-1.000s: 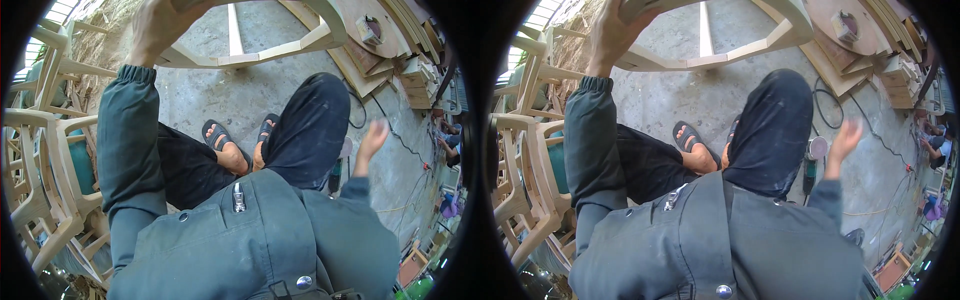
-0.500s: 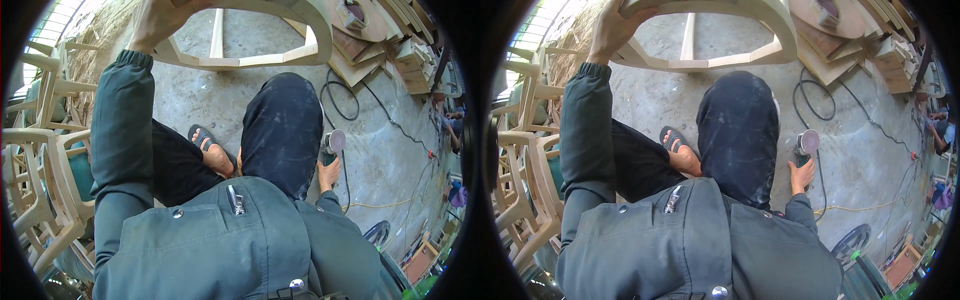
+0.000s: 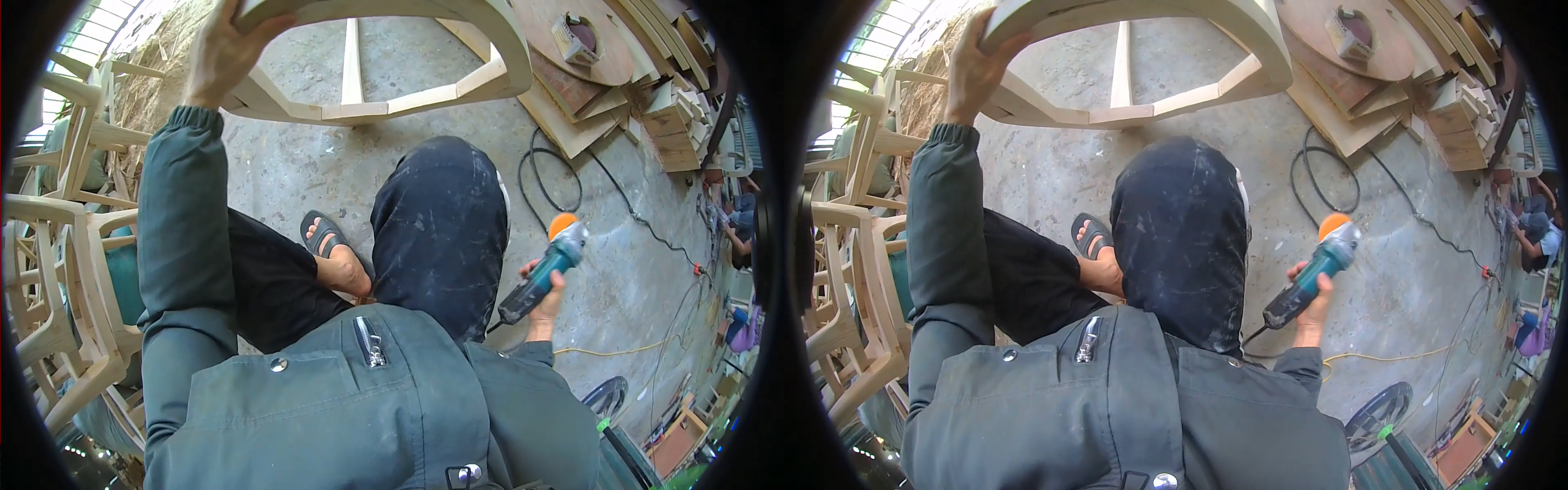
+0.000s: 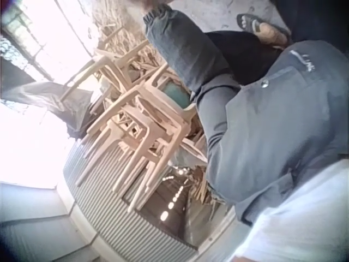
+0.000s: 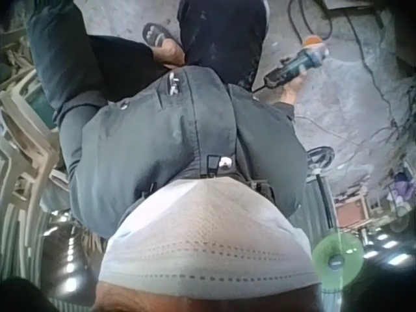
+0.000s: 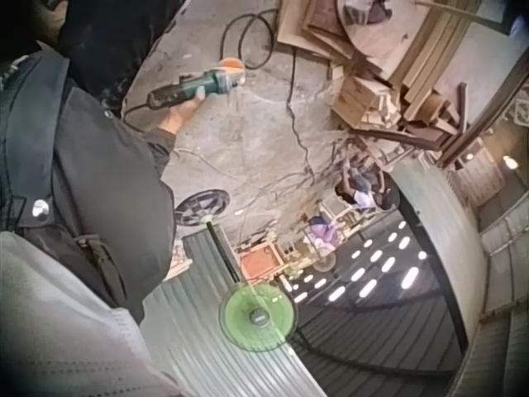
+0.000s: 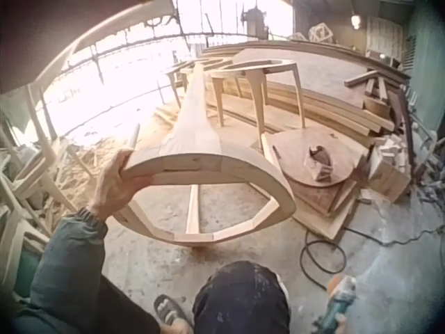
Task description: The person sands wooden chair frames, holding and turning the pieces by hand while smoothing the surfaces with a handheld power sander.
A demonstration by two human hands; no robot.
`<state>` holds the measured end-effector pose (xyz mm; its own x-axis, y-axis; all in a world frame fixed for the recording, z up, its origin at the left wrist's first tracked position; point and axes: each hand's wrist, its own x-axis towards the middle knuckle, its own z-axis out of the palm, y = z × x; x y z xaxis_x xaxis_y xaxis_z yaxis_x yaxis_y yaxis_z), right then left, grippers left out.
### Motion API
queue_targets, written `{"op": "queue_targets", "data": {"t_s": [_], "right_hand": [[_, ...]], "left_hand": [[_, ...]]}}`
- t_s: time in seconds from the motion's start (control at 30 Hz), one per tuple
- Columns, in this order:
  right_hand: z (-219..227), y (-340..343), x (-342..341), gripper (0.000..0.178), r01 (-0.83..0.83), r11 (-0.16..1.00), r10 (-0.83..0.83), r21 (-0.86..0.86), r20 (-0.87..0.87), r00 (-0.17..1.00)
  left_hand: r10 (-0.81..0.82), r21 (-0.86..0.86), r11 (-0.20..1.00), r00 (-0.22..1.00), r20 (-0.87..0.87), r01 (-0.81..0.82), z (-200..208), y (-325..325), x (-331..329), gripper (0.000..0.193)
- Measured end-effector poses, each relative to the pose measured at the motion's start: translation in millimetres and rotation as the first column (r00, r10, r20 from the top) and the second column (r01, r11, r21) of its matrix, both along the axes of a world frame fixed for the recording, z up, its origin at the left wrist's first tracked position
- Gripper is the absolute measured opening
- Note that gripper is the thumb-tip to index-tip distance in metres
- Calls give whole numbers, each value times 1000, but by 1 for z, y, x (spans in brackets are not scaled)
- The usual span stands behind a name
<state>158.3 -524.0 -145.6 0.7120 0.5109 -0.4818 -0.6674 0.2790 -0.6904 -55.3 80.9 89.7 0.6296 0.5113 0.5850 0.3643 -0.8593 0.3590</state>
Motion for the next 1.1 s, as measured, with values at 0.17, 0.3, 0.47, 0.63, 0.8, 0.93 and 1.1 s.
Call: {"op": "queue_targets", "data": {"t_s": [0.17,0.3,0.47,0.63,0.8,0.93,1.1], "right_hand": [[24,49,51,52,-47,999,49,26,-82,995],[37,97,48,44,-136,982,149,-128,100,984],[46,122,47,53,-17,1000,16,3,90,996],[80,106,66,61,49,995,-79,83,416,906],[113,101,74,58,10,992,-58,128,369,928],[108,110,68,62,-66,993,21,100,403,915],[105,127,42,71,22,966,-100,257,292,951]], "left_hand": [[-86,-295,952,996,-14,78,5,22,-45,54],[-29,-334,943,997,-75,2,3,18,-46,54],[-51,-327,943,998,23,56,19,3,-48,55],[-110,-316,945,992,-64,84,20,21,-61,56],[-126,-365,926,990,-60,96,15,24,-57,60],[-103,-256,963,994,-45,88,13,28,-52,59],[-100,-222,971,993,-58,85,14,23,-46,60]]}}
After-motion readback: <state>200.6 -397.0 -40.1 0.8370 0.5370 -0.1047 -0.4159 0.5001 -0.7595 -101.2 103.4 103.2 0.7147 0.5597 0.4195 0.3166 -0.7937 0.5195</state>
